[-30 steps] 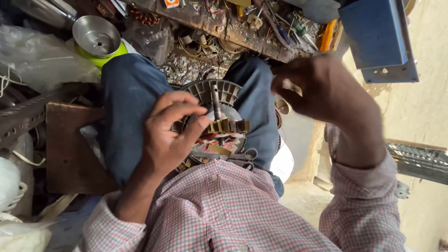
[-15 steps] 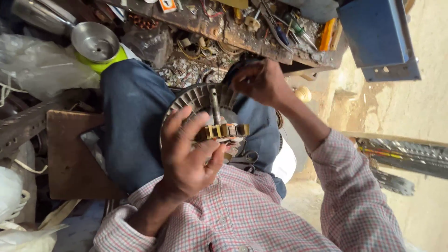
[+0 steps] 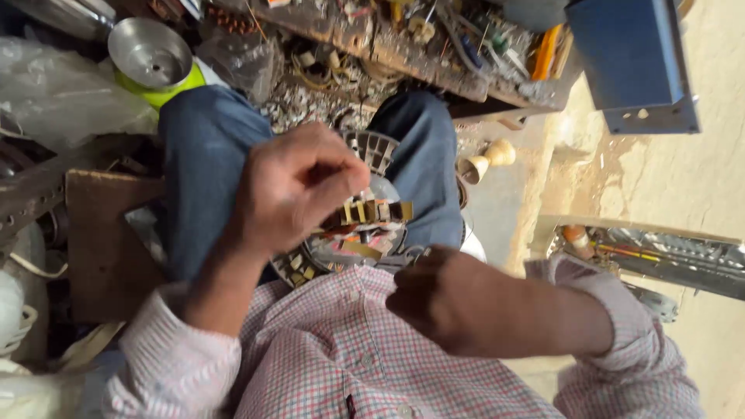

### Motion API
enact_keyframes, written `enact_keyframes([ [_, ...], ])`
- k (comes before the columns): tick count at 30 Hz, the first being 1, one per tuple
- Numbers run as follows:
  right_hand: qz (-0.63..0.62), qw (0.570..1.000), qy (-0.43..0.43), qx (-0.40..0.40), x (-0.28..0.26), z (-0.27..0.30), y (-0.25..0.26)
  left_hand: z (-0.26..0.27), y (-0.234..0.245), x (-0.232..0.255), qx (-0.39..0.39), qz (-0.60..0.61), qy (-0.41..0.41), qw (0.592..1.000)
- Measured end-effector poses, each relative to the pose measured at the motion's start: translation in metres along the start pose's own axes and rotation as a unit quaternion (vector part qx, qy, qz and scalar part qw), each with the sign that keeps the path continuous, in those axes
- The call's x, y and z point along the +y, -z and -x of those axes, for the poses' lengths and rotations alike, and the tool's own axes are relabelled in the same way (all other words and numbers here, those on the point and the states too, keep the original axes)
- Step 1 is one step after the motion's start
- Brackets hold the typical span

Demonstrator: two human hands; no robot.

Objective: Repairing or rewiring the stator/coil of a fan motor at a workbench.

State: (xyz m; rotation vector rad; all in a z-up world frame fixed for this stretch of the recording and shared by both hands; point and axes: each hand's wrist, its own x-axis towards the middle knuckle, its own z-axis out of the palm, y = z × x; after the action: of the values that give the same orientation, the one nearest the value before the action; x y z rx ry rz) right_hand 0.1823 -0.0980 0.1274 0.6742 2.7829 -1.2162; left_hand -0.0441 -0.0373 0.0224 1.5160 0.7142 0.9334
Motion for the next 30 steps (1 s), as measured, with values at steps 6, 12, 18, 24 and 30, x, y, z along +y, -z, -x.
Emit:
enact_keyframes([
  [6,0.106,0.963,-0.009,0.247,0.068,0.022,0.041,0.027,-0.007,0.006,0.138,-0.075,-0.06,0.986],
  [12,0.164,0.86,-0.239,0.419,0.14,0.038,0.035,-0.049,-0.014,-0.025,-0.043,-0.164,0.104,0.98],
  [18,0.128,0.934,-0.105,0.316,0.101,0.035,0.02,-0.057,-0.004,-0.078,-0.085,-0.192,0.089,0.974],
  [24,0.148,0.96,-0.032,0.234,0.063,0.019,-0.03,-0.056,0.002,-0.075,-0.134,-0.103,-0.014,0.986],
  [30,0.064,0.997,0.028,-0.015,0.008,0.017,-0.027,-0.027,0.01,-0.016,-0.098,-0.133,-0.061,0.984],
])
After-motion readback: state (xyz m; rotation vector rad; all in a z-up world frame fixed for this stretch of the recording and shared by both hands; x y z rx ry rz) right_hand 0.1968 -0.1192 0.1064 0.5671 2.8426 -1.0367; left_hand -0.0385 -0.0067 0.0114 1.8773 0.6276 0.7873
